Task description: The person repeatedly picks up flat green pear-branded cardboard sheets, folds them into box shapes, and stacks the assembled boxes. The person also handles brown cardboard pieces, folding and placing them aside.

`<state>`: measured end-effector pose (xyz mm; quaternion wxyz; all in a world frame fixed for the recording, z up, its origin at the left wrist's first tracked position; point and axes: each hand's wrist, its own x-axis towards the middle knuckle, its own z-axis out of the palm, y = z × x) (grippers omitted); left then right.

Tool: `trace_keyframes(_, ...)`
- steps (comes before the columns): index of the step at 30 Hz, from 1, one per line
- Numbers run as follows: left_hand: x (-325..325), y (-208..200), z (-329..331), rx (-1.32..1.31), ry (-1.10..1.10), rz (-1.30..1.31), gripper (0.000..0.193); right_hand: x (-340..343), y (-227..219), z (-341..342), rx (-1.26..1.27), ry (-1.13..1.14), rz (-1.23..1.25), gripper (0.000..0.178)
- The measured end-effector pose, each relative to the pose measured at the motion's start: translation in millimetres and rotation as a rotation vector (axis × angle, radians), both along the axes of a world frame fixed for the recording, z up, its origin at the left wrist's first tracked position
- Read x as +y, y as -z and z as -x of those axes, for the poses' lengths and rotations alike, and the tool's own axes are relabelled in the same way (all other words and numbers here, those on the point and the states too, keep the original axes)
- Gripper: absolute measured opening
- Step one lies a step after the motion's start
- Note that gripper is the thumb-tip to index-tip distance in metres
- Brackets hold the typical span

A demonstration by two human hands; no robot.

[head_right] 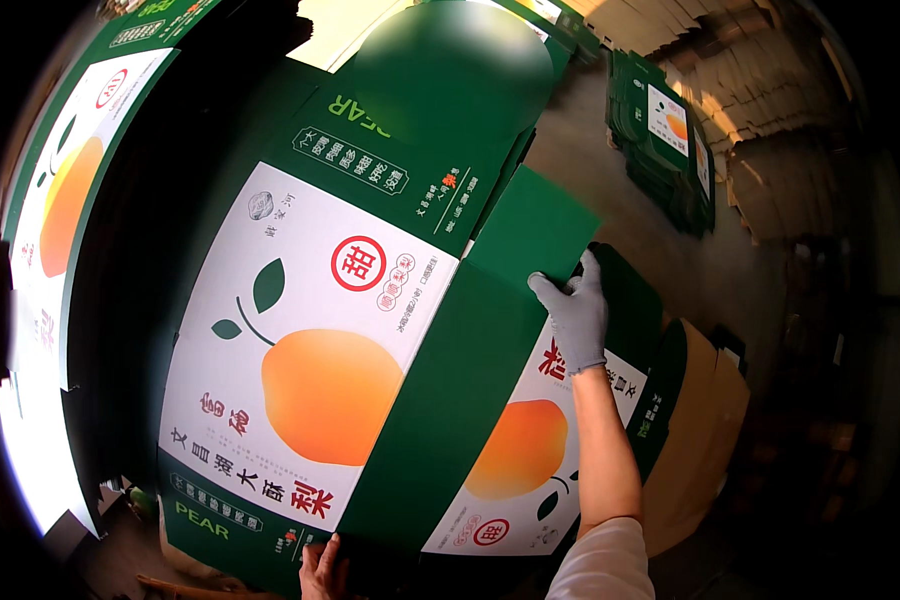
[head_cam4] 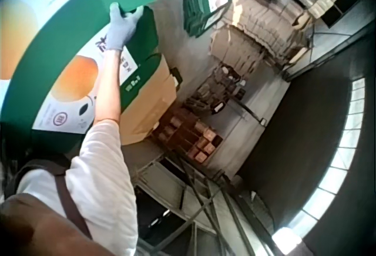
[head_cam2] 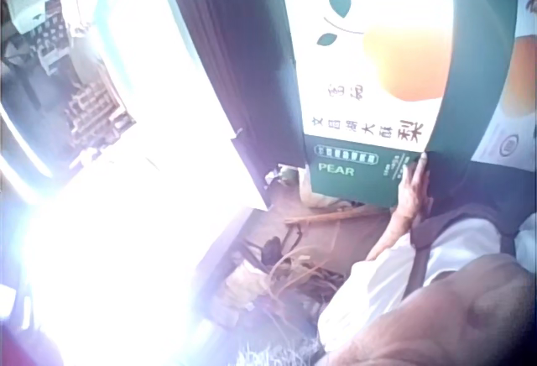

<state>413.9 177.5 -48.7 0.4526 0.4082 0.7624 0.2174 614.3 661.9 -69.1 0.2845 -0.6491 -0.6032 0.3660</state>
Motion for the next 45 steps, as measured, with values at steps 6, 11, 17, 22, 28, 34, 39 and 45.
trace_keyframes(6, -2.2, 0.2, 0.4, -0.014, 0.008, 0.036, 0.05, 0.4, 4.5, -2.3, 0.034, -0.013, 0.002, 0.073)
trace_keyframes(11, -1.2, -0.2, 0.7, 0.001, 0.015, -0.001, 0.049, 1.8, 9.7, -3.7, 0.038, -0.02, 0.005, 0.07)
trace_keyframes(17, -2.5, -0.6, 0.7, -0.012, 0.018, 0.038, 0.049, 2.9, 9.8, -4.0, 0.008, -0.03, 0.003, 0.071)
trace_keyframes(22, -1.9, 0.1, 0.4, -0.026, 0.025, 0.055, 0.05, 4.7, 13.8, -10.0, -0.039, -0.055, -0.03, 0.07)
trace_keyframes(28, 1.9, -4.5, -0.2, -0.019, 0.004, 0.026, 0.05, -6.1, -14.3, 20.4, -0.489, 0.009, 0.083, 0.072)
trace_keyframes(34, -1.1, 8.8, -2.0, 0.088, 0.026, -0.139, 0.063, -22.3, -3.8, 23.7, -0.773, -0.322, -0.449, 0.053)
trace_keyframes(39, -3.4, 10.0, -2.1, 0.085, 0.042, -0.121, 0.063, -67.5, -12.8, 53.7, -0.644, -0.653, -0.388, 0.057)
trace_keyframes(45, -5.0, 9.0, -2.2, 0.093, 0.051, -0.135, 0.063, -72.7, -18.9, 69.1, -0.686, -0.708, -0.308, 0.063)
